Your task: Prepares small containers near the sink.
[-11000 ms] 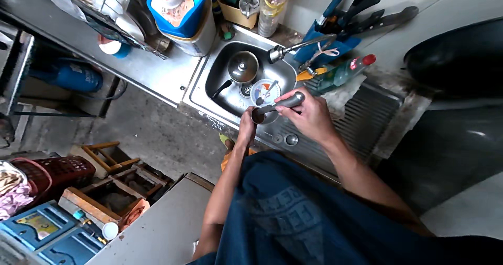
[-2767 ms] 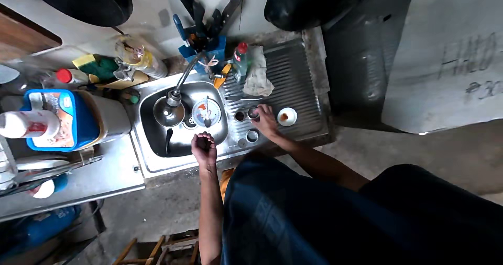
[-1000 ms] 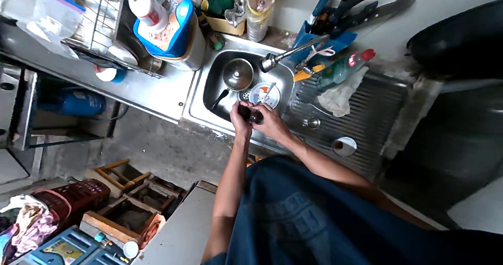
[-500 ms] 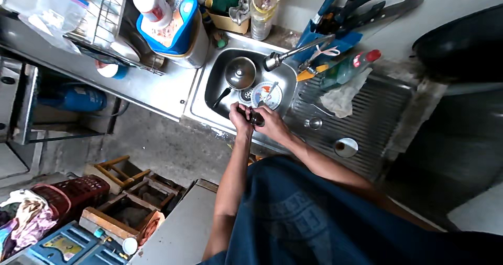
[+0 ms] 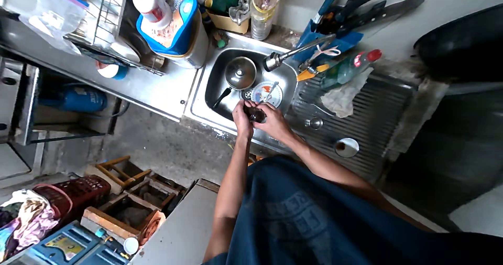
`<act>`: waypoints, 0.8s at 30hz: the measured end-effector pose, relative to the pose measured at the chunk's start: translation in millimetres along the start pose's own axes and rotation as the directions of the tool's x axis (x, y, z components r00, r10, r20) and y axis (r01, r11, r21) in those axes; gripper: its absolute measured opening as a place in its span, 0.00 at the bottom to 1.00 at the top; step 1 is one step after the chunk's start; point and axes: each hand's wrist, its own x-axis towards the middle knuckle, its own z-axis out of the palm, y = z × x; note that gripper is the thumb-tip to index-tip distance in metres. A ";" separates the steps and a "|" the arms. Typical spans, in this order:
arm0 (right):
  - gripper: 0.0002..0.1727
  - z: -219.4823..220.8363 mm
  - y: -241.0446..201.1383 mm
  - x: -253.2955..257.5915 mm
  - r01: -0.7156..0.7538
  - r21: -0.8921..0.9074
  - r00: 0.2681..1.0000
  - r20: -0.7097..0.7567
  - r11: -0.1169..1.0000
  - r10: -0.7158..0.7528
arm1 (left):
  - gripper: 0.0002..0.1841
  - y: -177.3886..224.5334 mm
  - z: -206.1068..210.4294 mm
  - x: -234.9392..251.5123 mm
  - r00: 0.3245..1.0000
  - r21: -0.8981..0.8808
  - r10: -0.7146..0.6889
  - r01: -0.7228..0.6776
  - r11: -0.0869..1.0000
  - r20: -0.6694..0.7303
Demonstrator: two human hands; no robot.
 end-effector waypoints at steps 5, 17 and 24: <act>0.33 3.6 2.7 0.9 0.018 -0.013 1.000 -0.012 1.000 -0.018 | 0.26 2.7 3.2 -0.9 1.000 -0.015 -0.001 0.001 1.000 -0.016; 0.33 0.5 -4.5 -2.8 0.042 -0.049 0.999 -0.031 0.998 -0.044 | 0.27 0.2 -0.9 -3.9 0.999 0.009 0.040 -0.040 0.999 0.033; 0.34 -3.6 -11.1 -4.2 0.022 -0.074 0.999 -0.045 0.997 -0.026 | 0.26 -2.2 1.3 -5.3 0.990 0.051 0.116 -0.120 0.991 0.074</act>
